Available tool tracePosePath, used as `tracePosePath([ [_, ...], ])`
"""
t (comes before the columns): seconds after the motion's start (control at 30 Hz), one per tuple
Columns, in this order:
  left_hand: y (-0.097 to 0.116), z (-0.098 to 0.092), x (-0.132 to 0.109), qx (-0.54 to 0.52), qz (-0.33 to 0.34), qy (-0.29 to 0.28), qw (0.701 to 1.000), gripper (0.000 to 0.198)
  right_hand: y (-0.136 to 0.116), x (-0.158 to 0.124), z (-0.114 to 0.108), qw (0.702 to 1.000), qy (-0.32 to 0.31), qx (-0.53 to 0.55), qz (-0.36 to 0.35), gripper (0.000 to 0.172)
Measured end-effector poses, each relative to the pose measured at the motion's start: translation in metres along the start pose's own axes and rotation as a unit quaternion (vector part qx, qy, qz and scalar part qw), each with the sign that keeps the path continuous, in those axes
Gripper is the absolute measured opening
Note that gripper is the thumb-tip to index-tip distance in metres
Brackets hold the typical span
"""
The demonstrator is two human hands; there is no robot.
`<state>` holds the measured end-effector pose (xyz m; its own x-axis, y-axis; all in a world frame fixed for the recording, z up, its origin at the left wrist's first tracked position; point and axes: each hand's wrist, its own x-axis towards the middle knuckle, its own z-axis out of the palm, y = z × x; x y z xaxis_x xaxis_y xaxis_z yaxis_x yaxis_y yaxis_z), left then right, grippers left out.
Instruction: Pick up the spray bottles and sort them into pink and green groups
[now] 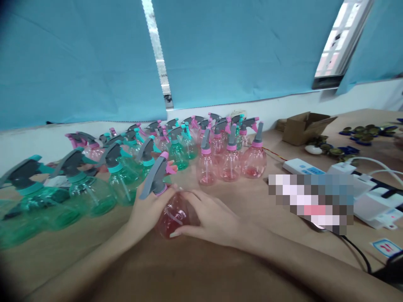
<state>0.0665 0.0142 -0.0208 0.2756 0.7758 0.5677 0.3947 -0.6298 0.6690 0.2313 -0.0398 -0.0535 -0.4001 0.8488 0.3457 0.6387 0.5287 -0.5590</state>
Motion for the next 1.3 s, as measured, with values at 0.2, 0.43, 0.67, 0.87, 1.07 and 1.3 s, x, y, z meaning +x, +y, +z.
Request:
tracePosePath([
  [0.2, 0.004, 0.023, 0.009, -0.074, -0.001, -0.007, 0.997, 0.035, -0.003, 0.008, 0.004, 0.995, 0.102, -0.025, -0.007, 0.07],
  [0.43, -0.004, 0.024, 0.018, -0.118, -0.005, -0.018, 0.993, 0.033, -0.004, 0.023, 0.015, 0.983, 0.154, -0.094, -0.013, 0.066],
  [0.67, 0.001, 0.018, 0.015, -0.049, -0.023, -0.016, 0.998, 0.039, -0.006, 0.023, 0.01, 0.987, 0.135, -0.092, -0.004, 0.062],
  [0.87, 0.001, 0.018, 0.013, -0.093, -0.003, 0.009, 0.996, 0.051, -0.005, 0.024, 0.01, 0.99, 0.123, -0.069, -0.006, 0.056],
  [1.07, 0.0, 0.006, 0.014, -0.06, -0.013, -0.027, 0.998, 0.063, -0.001, 0.031, 0.007, 0.992, 0.116, -0.043, -0.006, 0.05],
  [1.3, -0.004, -0.037, -0.023, 0.024, 0.009, -0.01, 1.0, 0.045, 0.001, 0.047, 0.004, 0.992, 0.106, -0.045, 0.054, 0.062],
])
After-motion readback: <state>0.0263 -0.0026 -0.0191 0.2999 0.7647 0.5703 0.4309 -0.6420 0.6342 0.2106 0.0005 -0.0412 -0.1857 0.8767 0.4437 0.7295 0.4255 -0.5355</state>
